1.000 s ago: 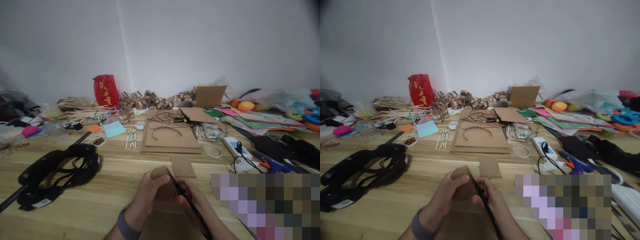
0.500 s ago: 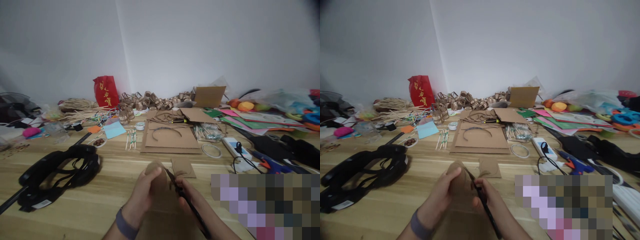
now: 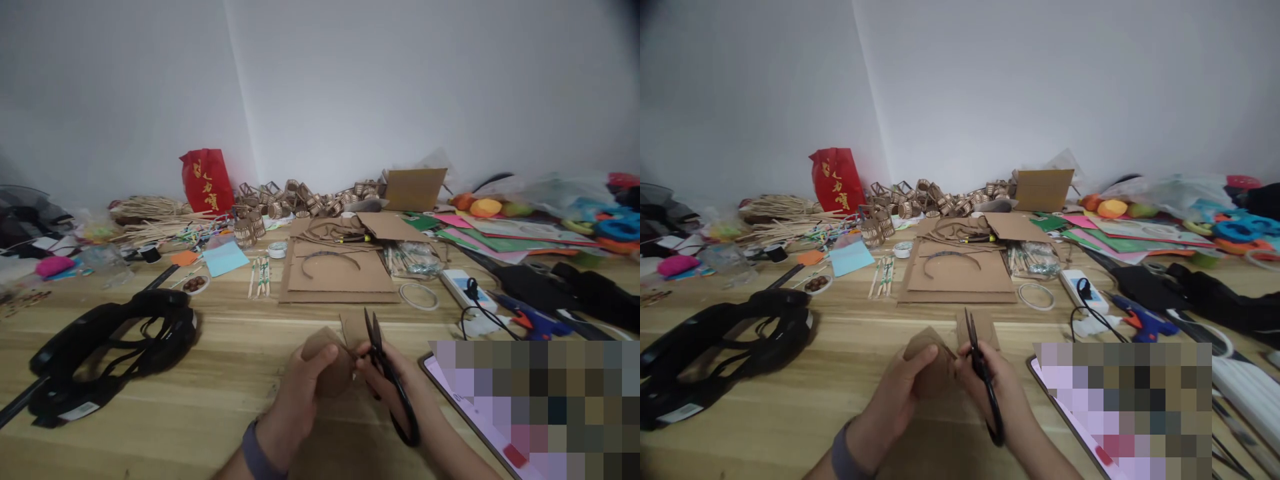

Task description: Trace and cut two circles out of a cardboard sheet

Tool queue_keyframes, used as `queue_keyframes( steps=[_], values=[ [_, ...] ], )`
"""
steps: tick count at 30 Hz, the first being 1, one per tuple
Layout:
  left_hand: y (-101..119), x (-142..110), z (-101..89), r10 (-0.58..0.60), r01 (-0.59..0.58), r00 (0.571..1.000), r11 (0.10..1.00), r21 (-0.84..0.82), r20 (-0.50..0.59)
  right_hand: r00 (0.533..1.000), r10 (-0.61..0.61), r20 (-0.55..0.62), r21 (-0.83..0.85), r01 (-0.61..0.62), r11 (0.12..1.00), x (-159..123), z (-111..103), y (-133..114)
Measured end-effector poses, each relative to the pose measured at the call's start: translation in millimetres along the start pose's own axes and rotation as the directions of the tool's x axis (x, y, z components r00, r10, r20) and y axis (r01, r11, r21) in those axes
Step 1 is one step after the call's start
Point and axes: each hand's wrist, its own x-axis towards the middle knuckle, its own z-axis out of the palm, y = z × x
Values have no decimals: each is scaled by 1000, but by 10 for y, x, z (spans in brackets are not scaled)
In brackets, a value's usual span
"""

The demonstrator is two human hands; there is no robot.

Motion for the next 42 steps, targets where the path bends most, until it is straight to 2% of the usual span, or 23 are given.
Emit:
queue_keyframes(
  steps=[4,6,8,10,12,15,19,21,23,26,29,36,42],
  values=[
    [-25,7,-19,-56,56,997,998,5,51,996,-52,71,-147,62,987,-23,-20,33],
    [-11,14,-35,-113,114,991,993,-11,70,991,-108,82,-211,123,970,-24,-47,73],
    [-2,0,-37,-184,190,973,981,-32,140,986,-154,67,-253,166,953,-21,-57,112],
    [-7,-35,-21,-242,257,942,966,-35,231,988,-150,46,-229,156,961,-19,-39,139],
    [-18,-78,6,-263,282,917,959,-23,299,995,-89,46,-114,93,989,-15,-2,147],
    [-12,-121,38,-200,220,929,975,-29,312,998,-1,56,49,-2,999,4,33,118],
    [78,-79,10,-4,-1,990,999,36,140,998,4,63,-32,-2,999,32,-45,-8],
    [134,-24,-29,97,-100,995,989,113,33,987,0,161,-77,13,997,32,-111,-83],
    [177,31,-68,182,-171,982,973,156,-54,960,-5,278,-110,37,993,27,-164,-134],
    [209,80,-102,249,-227,961,958,173,-121,926,1,378,-156,63,986,26,-192,-141],
    [221,80,-105,251,-229,963,956,186,-103,909,19,416,-174,59,983,37,-190,-109],
    [192,49,-90,159,-163,987,955,250,38,854,69,515,-134,1,991,45,-245,-124],
    [135,58,-90,74,-105,990,957,269,124,858,80,507,-149,-4,989,46,-233,-92]
  ],
)
